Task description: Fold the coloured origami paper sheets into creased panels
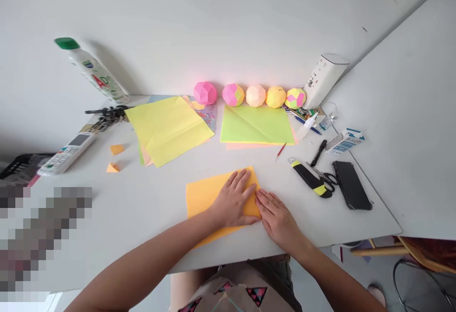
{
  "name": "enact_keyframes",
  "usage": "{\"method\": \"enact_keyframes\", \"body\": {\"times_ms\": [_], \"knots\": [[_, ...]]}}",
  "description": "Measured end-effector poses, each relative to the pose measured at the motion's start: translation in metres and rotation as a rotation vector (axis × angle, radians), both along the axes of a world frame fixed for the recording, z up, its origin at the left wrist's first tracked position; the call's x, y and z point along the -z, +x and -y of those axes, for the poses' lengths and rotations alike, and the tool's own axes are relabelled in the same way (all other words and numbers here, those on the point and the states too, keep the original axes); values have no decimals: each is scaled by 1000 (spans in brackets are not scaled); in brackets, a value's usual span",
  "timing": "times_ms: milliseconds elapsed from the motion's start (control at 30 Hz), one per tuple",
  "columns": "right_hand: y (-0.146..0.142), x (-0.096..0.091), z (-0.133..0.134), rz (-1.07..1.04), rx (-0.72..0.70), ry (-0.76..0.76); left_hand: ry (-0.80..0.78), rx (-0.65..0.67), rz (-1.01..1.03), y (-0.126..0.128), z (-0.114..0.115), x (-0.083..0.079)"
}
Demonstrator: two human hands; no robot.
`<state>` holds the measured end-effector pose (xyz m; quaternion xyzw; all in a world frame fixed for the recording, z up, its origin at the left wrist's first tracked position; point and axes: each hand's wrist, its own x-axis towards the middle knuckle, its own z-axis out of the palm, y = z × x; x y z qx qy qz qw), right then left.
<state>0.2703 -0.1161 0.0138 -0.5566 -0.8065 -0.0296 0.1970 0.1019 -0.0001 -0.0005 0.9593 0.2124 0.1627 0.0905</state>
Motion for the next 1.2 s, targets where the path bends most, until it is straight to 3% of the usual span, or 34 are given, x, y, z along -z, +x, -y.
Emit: {"method": "enact_keyframes", "body": {"times_ms": [133, 333, 700, 833, 933, 1000, 1200], "knots": [[5, 4, -1, 37, -36, 9, 6, -21, -86, -23, 4, 0], [11, 10, -4, 34, -87, 38, 44, -120, -94, -78, 19, 0], [14, 12, -10, 26, -122, 65, 80, -419, -141, -186, 54, -3], [15, 13, -11, 27, -134, 53, 53, -489, 59, -183, 67, -8], [16, 10, -10, 55, -141, 53, 58, -286, 164, -163, 81, -8], [15, 5, -11, 101, -147, 55, 109, -205, 139, -150, 91, -4], [-12, -18, -19, 226, -194, 108, 290, -245, -48, -134, 103, 3]]}}
